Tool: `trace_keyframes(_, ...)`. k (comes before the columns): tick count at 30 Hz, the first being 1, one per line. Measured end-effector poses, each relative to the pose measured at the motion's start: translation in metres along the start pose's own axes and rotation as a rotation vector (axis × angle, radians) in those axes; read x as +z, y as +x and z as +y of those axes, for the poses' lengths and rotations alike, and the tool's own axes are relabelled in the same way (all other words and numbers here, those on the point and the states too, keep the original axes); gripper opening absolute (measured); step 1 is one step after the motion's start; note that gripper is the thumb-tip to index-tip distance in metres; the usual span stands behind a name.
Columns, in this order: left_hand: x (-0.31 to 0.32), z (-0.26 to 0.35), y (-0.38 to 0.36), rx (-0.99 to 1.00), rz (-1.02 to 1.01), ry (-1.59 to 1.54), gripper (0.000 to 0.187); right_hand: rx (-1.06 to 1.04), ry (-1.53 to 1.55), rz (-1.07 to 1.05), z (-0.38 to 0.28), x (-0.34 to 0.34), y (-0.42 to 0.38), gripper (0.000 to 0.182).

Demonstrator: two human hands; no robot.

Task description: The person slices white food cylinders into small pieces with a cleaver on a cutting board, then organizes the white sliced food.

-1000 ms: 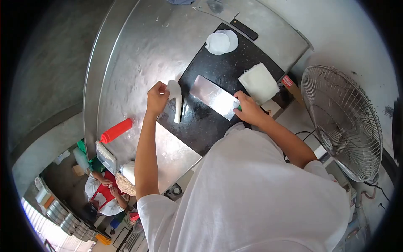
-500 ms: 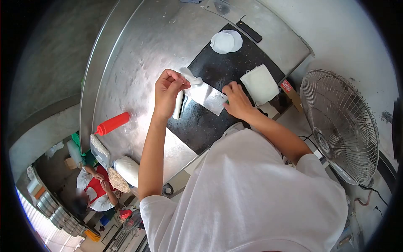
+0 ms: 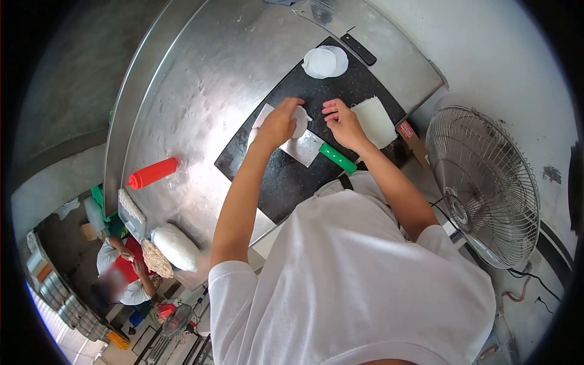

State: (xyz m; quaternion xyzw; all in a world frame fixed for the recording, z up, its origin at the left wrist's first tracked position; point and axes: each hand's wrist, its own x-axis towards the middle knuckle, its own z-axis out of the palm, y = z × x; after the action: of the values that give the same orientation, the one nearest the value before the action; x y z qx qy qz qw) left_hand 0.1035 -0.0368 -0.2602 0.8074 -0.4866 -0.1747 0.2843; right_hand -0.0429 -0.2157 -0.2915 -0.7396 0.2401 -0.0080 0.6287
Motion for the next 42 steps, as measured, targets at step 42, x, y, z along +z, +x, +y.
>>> trace_keyframes(42,-0.044,0.077,-0.049,-0.350,0.467,-1.169,0.023,-0.116,0.623,-0.387,-0.086,0.013,-0.008,0.029)
